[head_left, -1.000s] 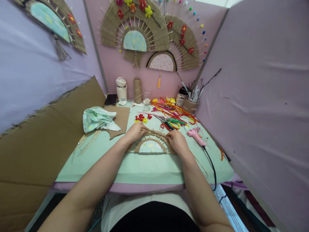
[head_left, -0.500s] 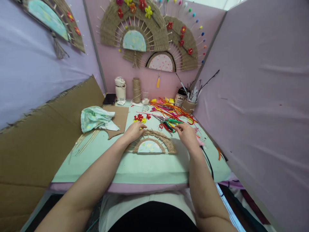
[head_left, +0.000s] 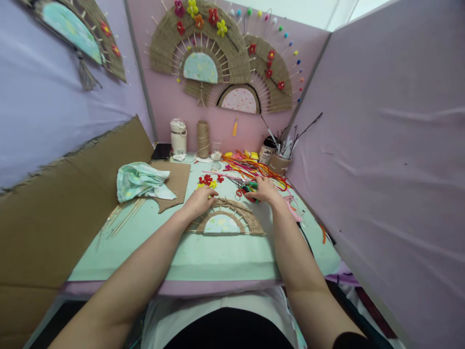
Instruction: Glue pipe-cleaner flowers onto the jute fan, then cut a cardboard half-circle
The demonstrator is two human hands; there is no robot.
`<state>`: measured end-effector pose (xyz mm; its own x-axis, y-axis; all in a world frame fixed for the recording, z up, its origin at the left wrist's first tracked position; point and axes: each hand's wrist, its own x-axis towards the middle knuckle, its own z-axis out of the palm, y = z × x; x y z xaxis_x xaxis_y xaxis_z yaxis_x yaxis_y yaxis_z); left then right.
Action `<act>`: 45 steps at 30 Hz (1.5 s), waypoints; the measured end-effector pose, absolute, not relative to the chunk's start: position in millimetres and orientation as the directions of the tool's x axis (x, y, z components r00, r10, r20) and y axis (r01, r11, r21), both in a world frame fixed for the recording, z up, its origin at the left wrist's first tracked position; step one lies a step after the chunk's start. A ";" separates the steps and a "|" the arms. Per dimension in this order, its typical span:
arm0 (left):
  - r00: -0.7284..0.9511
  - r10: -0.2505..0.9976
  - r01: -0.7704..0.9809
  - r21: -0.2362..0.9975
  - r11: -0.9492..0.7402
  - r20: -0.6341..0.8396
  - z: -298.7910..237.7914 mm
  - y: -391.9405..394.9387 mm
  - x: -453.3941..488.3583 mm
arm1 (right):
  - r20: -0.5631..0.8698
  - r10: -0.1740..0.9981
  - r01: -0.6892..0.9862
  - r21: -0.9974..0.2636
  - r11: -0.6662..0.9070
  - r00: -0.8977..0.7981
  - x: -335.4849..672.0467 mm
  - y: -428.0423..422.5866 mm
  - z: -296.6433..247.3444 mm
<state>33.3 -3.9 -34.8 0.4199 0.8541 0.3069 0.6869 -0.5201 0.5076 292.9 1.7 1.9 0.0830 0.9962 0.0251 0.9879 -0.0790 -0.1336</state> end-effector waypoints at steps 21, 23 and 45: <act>0.509 0.821 0.707 0.419 -0.570 0.259 -29.0 -9.5 37.9 | 0.009 0.989 0.973 -0.179 -0.144 0.148 299.6 -2.1 -5.2; 0.521 0.816 0.707 0.410 -0.576 0.248 -29.3 -9.5 38.8 | 0.053 0.983 0.956 -0.245 -0.160 0.178 299.9 -14.4 -0.1; 0.355 0.830 0.765 0.376 -0.523 0.431 -29.0 1.0 29.1 | -0.011 0.957 -0.086 -0.996 -0.037 -0.290 277.5 -106.9 16.0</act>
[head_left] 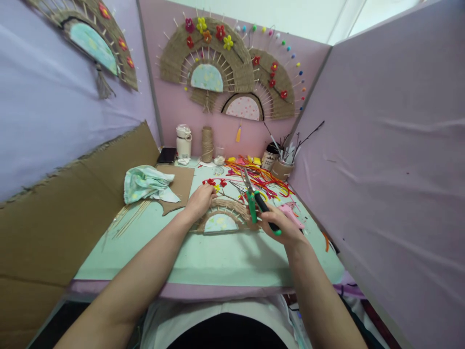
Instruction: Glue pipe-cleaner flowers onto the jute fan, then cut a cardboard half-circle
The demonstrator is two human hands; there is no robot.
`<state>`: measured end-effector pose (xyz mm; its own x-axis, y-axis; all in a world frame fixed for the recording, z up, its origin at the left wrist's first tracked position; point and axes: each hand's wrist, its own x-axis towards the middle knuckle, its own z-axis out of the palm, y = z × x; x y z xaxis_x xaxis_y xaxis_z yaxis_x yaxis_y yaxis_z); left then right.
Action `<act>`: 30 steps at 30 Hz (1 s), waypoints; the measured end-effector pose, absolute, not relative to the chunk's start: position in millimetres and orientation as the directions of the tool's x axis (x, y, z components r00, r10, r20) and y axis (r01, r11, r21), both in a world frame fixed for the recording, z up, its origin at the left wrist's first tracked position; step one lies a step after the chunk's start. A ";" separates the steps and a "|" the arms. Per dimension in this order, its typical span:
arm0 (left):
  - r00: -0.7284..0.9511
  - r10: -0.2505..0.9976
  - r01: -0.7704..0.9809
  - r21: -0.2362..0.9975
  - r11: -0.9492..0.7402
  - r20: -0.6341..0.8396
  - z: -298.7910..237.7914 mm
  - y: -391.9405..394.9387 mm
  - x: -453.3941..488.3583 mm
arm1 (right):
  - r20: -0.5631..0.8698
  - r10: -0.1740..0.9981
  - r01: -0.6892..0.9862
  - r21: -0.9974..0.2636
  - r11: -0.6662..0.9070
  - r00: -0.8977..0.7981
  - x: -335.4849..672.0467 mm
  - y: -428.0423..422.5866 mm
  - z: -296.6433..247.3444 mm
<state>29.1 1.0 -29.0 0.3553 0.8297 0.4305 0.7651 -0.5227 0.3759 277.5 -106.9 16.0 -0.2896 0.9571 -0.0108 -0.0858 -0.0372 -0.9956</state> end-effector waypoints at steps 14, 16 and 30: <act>0.272 0.718 0.741 0.337 -0.581 0.641 -7.0 -8.0 22.2 | -0.330 0.883 -0.021 -0.934 -0.357 -0.333 274.4 -143.2 16.6; 0.289 0.705 0.741 0.315 -0.594 0.648 -7.0 -10.0 24.0 | -0.321 0.891 -0.028 -0.937 -0.348 -0.322 272.2 -141.2 19.8; 0.338 0.662 0.697 0.295 -0.654 0.669 -9.3 -20.4 36.5 | -0.347 0.903 -0.059 -0.926 -0.373 -0.253 259.8 -138.7 26.7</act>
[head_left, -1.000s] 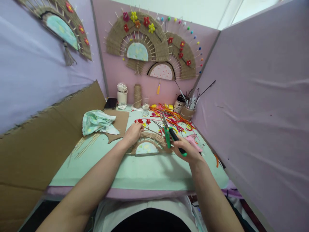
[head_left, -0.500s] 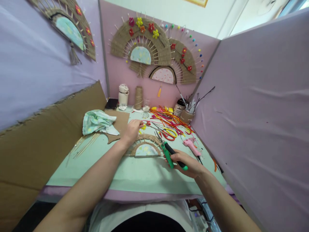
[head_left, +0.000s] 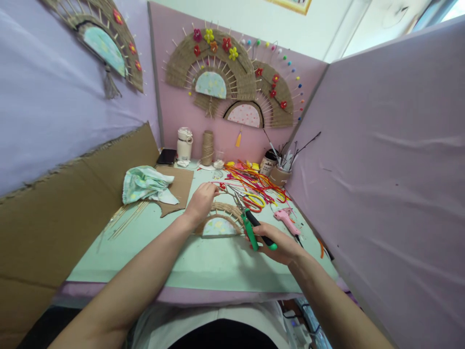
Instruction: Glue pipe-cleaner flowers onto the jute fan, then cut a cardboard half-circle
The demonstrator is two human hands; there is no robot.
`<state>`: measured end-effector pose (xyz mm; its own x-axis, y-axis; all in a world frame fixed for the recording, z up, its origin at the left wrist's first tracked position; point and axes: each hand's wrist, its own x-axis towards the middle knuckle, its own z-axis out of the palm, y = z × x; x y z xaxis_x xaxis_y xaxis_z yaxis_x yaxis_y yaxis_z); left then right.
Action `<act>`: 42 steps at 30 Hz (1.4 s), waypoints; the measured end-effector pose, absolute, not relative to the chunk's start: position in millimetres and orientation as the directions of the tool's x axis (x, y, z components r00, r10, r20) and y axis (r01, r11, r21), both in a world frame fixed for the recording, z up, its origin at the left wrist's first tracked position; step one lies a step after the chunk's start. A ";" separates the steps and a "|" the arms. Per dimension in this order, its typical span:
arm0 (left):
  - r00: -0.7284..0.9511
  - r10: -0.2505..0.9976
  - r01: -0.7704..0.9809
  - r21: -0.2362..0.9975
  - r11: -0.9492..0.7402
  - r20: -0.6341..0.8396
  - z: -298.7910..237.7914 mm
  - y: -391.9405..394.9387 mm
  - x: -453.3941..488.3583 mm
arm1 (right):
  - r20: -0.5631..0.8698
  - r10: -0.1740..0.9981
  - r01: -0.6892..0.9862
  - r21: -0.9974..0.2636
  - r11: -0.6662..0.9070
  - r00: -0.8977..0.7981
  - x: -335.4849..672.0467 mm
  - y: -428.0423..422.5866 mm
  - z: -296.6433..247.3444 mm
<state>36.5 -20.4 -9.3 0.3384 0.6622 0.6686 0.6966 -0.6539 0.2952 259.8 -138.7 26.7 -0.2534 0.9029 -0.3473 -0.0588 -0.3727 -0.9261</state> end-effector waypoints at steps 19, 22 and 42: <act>0.414 0.694 0.667 0.323 -0.671 0.589 -24.4 -16.0 58.2 | -0.424 0.863 -0.067 -0.887 -0.456 -0.274 261.9 -134.8 27.0; 0.415 0.726 0.681 0.342 -0.648 0.548 -28.6 -13.8 63.3 | -0.410 0.879 -0.079 -0.895 -0.440 -0.243 266.7 -130.0 20.4; 0.396 0.870 0.848 0.246 -0.469 0.293 -41.1 0.6 58.9 | 0.052 0.937 0.522 -0.841 -0.145 0.345 291.0 -19.2 -14.1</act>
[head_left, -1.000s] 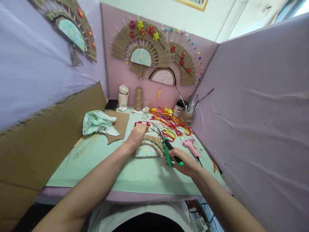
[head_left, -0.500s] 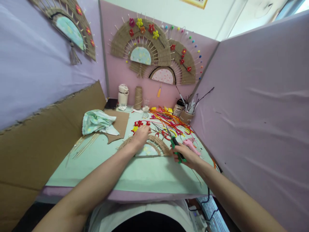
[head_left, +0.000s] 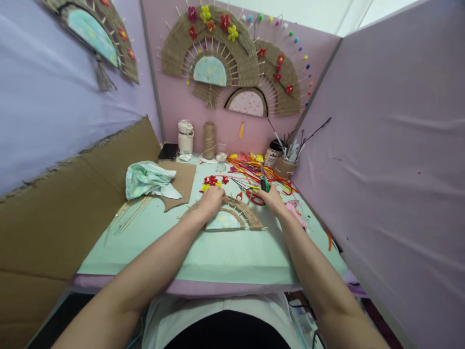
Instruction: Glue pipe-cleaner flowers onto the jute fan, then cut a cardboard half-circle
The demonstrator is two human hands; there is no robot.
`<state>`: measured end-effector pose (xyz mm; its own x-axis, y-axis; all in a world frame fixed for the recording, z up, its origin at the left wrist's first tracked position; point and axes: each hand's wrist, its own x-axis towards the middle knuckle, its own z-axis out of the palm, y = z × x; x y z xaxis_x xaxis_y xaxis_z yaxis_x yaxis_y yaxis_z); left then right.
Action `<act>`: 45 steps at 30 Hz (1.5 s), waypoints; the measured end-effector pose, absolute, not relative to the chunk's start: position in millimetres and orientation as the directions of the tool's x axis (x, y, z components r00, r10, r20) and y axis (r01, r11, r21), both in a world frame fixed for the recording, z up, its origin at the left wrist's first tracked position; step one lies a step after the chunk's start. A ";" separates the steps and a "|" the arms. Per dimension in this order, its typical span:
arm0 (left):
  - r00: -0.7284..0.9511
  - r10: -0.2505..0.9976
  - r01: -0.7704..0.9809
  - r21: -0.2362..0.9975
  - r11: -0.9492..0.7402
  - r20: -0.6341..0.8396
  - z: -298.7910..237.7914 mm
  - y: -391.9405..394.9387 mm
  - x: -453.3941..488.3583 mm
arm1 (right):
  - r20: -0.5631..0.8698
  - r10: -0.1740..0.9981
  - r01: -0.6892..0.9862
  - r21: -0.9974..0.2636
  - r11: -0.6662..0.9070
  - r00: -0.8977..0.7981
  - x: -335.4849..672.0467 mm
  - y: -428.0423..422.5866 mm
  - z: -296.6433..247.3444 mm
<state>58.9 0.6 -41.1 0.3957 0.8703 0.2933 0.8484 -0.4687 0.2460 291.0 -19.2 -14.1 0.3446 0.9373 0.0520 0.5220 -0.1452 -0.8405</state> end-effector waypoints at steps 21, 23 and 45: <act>0.392 0.867 0.822 0.305 -0.481 0.308 -32.2 0.9 54.5 | 0.141 0.923 0.551 -0.830 -0.087 0.358 288.7 -16.4 -29.9; 0.358 0.873 0.826 0.324 -0.462 0.332 -28.5 0.0 49.0 | 0.144 0.922 0.561 -0.823 -0.090 0.359 288.3 -17.2 -29.5; 0.537 0.806 0.785 0.203 -0.586 0.250 -4.5 -17.3 103.1 | 0.302 0.890 0.864 -0.473 -0.173 0.343 286.9 -0.4 -12.7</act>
